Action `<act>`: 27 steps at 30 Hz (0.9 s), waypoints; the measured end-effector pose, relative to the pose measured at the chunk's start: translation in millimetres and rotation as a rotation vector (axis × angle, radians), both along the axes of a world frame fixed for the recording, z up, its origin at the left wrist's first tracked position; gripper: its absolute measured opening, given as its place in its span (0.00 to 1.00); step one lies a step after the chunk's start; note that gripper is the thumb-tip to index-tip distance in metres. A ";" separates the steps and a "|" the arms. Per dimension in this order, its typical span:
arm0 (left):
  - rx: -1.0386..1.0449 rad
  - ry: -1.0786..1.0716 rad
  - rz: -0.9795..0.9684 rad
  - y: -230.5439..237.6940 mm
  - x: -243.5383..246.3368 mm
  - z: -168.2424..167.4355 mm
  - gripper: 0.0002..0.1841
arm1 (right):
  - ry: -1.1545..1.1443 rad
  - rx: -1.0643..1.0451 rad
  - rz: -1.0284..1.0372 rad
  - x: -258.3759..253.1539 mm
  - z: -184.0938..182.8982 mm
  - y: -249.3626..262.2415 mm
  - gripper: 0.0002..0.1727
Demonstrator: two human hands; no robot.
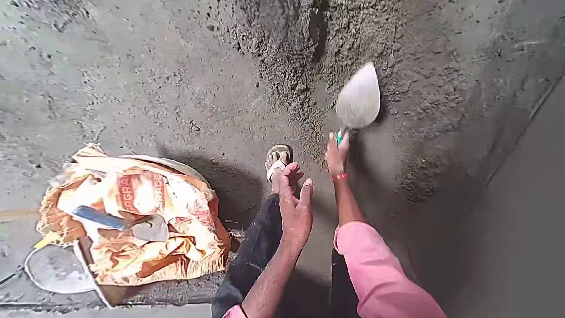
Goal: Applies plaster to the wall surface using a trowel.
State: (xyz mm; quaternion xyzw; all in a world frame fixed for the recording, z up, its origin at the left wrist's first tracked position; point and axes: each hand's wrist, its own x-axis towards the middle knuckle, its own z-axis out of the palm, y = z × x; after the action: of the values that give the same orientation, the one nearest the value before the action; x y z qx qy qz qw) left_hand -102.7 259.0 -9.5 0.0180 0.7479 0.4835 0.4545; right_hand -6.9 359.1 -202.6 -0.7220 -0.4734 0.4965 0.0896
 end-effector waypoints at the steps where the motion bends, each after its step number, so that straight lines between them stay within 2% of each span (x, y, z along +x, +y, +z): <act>1: -0.003 -0.006 -0.010 -2.4 4.1 1.3 0.27 | 0.065 -0.088 -0.102 41.3 -0.3 -37.0 0.26; 3: -0.005 -0.009 -0.034 -5.6 11.4 1.7 0.27 | 0.158 -0.245 -0.328 113.3 3.9 -104.0 0.22; 5: 0.002 -0.010 -0.050 -5.5 13.8 -0.3 0.27 | 0.179 -0.370 -0.573 161.1 -0.3 -153.1 0.26; 6: -0.004 -0.016 -0.052 -5.9 14.1 0.3 0.27 | 0.197 -0.407 -0.667 175.2 -4.6 -169.6 0.28; 8: -0.006 -0.037 -0.049 -6.8 14.8 2.8 0.26 | 0.259 -0.444 -0.694 178.1 -11.6 -173.1 0.28; 10: 0.004 -0.048 -0.038 -8.4 14.5 2.6 0.26 | 0.332 -0.425 -0.593 140.5 -24.8 -133.0 0.27; 13: 0.020 -0.066 0.018 -5.5 7.6 -3.7 0.26 | 0.359 -0.369 -0.416 30.1 -45.1 -9.7 0.28; 15: 0.010 -0.062 0.048 -2.7 0.5 -1.3 0.27 | 0.279 -0.310 -0.405 -42.4 -43.0 65.1 0.28; 17: 0.025 -0.036 0.069 6.3 -13.4 -5.1 0.27 | 0.173 -0.244 -0.300 -96.8 -42.5 124.0 0.28; 23: 0.019 -0.056 0.061 10.6 -22.5 -2.1 0.27 | 0.031 -0.086 0.115 -173.9 -10.1 214.3 0.27; 27: 0.023 -0.021 0.038 9.6 -17.2 -3.4 0.27 | -0.270 0.056 0.488 -201.2 34.6 257.3 0.25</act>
State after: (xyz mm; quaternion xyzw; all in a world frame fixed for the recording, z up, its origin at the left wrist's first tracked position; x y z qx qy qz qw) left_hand -120.0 268.6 -12.9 0.0039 0.7378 0.5009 0.4526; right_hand -208.1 616.4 -168.0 -0.6436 -0.6544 0.3894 -0.0767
